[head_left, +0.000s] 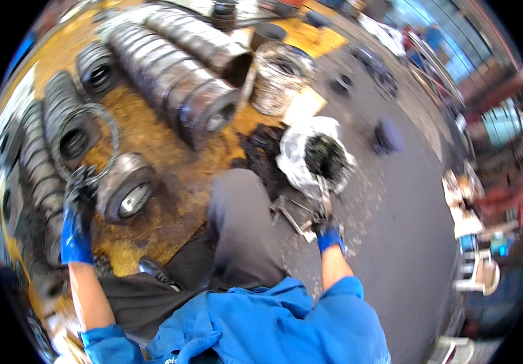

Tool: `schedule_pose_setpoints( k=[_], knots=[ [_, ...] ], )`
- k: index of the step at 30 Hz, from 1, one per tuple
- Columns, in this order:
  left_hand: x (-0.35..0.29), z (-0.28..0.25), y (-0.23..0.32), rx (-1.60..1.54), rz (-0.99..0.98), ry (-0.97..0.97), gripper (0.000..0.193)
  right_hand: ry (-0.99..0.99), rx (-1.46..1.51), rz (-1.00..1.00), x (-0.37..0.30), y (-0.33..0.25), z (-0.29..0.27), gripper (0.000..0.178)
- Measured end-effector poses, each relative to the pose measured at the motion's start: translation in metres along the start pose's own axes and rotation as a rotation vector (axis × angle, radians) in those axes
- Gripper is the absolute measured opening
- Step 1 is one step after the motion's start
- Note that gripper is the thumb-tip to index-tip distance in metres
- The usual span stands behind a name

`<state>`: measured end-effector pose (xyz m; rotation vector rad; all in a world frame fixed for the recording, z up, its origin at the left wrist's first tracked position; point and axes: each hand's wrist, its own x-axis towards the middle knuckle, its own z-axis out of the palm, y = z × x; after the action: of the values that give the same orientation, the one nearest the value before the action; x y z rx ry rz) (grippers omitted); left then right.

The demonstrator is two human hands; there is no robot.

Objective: The person sits on the floor and uses a hammer and a metal scraper to clean debris from a circular metal ring and a cylindrical metal part. The person repeatedly scrapes the surfaces and removes the loosened material by hand.

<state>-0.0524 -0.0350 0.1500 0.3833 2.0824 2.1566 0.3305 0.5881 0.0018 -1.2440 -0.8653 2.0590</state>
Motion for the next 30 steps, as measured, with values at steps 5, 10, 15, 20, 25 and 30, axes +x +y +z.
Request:
schedule_pose_setpoints(
  k=[5, 10, 15, 20, 25, 30],
  knots=[
    [0.009, -0.004, 0.002, -0.708, -0.139, 0.096, 0.028, 0.062, -0.016, 0.056, -0.022, 0.039, -0.057, 0.032],
    [0.008, -0.012, 0.008, -0.764, -0.104, 0.174, 0.021, 0.088, -0.049, 0.045, -0.018, 0.052, -0.056, 0.033],
    [0.010, -0.010, 0.009, -0.788, -0.015, 0.130, 0.022, -0.268, 0.110, -0.068, 0.017, 0.018, 0.035, 0.034],
    [0.012, 0.004, 0.018, -0.692, 0.009, 0.122, 0.025, -0.634, 0.229, 0.038, -0.020, -0.036, 0.260, 0.035],
    [0.005, -0.004, 0.025, -0.537, 0.037, 0.074, 0.026, -0.704, 0.139, 0.364, -0.137, -0.003, 0.447, 0.039],
    [0.004, 0.000, 0.025, -0.283, -0.034, 0.039, 0.023, -0.948, -0.052, 0.578, -0.171, 0.085, 0.492, 0.053]
  ],
)
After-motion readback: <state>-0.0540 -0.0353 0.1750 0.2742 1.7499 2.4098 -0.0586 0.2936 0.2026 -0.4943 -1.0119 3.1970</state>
